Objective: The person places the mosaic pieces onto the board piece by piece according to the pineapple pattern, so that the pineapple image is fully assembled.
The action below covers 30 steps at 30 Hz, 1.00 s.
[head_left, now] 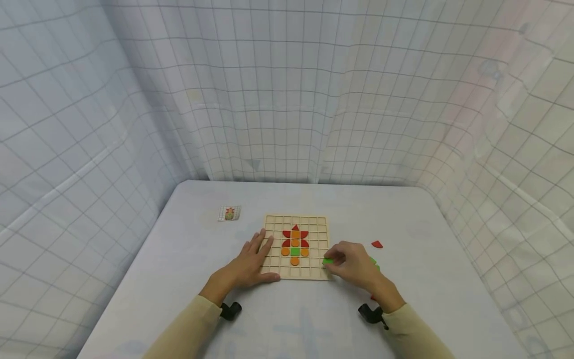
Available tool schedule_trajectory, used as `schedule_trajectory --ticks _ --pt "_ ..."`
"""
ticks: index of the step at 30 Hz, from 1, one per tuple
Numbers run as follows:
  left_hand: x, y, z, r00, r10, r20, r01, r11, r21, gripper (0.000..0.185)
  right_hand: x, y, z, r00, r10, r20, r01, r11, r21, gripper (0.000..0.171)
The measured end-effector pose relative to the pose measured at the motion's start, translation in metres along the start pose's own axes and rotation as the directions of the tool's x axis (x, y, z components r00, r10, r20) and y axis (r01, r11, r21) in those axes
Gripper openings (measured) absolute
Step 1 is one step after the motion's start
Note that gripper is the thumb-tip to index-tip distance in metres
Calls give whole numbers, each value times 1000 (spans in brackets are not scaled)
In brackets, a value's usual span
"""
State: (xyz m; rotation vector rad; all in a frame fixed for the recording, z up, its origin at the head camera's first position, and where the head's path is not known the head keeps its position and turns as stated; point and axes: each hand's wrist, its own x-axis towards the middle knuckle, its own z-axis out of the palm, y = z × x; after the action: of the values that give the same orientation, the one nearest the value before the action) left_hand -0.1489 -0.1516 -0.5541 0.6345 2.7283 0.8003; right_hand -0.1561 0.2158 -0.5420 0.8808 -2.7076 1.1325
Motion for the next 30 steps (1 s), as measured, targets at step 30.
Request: schedule_trajectory --ticks 30 --pt "0 14 -7 997 -66 47 64 996 58 123 34 -14 34 990 -3 139 10 999 -45 4"
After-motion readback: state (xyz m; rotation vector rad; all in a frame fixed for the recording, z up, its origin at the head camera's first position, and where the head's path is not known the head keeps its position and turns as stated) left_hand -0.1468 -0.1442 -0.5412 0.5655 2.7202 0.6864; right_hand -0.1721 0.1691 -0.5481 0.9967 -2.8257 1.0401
